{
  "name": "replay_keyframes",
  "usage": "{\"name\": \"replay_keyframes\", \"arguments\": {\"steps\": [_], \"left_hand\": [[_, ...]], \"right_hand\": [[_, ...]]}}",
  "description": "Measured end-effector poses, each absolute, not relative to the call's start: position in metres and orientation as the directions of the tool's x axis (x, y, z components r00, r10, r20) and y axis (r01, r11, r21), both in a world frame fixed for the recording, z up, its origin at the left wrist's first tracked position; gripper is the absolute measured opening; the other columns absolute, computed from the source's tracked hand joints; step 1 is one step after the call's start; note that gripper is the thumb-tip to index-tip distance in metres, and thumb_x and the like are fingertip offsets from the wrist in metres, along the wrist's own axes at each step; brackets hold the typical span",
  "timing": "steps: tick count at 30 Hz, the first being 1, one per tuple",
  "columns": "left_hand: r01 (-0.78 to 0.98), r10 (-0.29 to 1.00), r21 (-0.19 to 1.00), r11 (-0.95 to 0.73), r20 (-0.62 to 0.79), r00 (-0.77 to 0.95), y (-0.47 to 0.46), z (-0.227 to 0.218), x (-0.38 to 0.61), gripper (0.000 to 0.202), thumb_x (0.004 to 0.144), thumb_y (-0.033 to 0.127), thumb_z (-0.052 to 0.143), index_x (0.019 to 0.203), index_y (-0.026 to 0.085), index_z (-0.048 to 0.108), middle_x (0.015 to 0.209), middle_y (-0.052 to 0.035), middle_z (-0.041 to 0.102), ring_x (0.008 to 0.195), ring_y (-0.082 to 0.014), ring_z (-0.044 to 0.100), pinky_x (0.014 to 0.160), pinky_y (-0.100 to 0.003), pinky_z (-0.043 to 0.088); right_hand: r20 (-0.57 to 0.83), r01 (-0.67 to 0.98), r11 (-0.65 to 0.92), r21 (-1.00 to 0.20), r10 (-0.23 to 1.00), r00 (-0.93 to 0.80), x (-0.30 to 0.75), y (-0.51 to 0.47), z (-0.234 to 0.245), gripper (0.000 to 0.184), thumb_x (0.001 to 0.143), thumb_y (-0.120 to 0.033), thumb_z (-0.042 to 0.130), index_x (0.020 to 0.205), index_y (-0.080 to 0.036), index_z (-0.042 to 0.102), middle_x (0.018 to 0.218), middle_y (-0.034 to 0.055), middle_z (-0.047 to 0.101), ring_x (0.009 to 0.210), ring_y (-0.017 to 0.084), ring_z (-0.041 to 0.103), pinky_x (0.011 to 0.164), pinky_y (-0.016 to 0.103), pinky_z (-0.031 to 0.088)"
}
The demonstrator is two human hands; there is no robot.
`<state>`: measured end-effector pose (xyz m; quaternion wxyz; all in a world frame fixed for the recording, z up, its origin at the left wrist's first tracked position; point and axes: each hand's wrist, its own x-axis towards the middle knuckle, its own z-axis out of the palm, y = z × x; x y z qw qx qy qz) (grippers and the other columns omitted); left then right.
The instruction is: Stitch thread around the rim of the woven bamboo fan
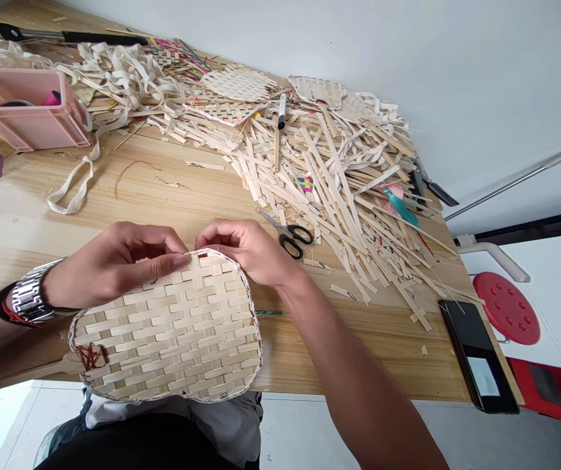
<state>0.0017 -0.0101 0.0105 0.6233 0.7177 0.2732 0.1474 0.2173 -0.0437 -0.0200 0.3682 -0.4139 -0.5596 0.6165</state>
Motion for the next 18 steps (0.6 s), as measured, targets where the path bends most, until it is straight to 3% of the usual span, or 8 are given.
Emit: {"name": "replay_keyframes", "arguments": {"steps": [6, 18], "left_hand": [[0.206, 0.573, 0.976, -0.075, -0.127, 0.809, -0.0098, 0.0109, 0.0001, 0.020, 0.094, 0.024, 0.057, 0.081, 0.011, 0.065, 0.062, 0.0024, 0.054, 0.052, -0.0049, 0.041, 0.045, -0.014, 0.033], [0.207, 0.557, 0.977, -0.043, -0.149, 0.817, -0.0100, 0.0075, -0.0011, 0.024, 0.093, 0.031, 0.057, 0.083, 0.012, 0.069, 0.066, -0.0014, 0.061, 0.053, -0.0083, 0.048, 0.047, -0.018, 0.038]], "right_hand": [[-0.096, 0.025, -0.094, -0.995, 0.918, -0.385, 0.2186, -0.0444, -0.0204, 0.014, 0.080, -0.027, 0.073, 0.080, -0.015, 0.067, 0.078, 0.0002, 0.063, 0.069, 0.009, 0.055, 0.062, 0.021, 0.044], [0.020, 0.101, 0.066, -0.993, 0.915, -0.403, 0.2192, -0.0428, -0.0207, 0.013, 0.084, -0.028, 0.071, 0.079, -0.016, 0.069, 0.080, 0.0006, 0.065, 0.071, 0.010, 0.057, 0.067, 0.023, 0.046]]}}
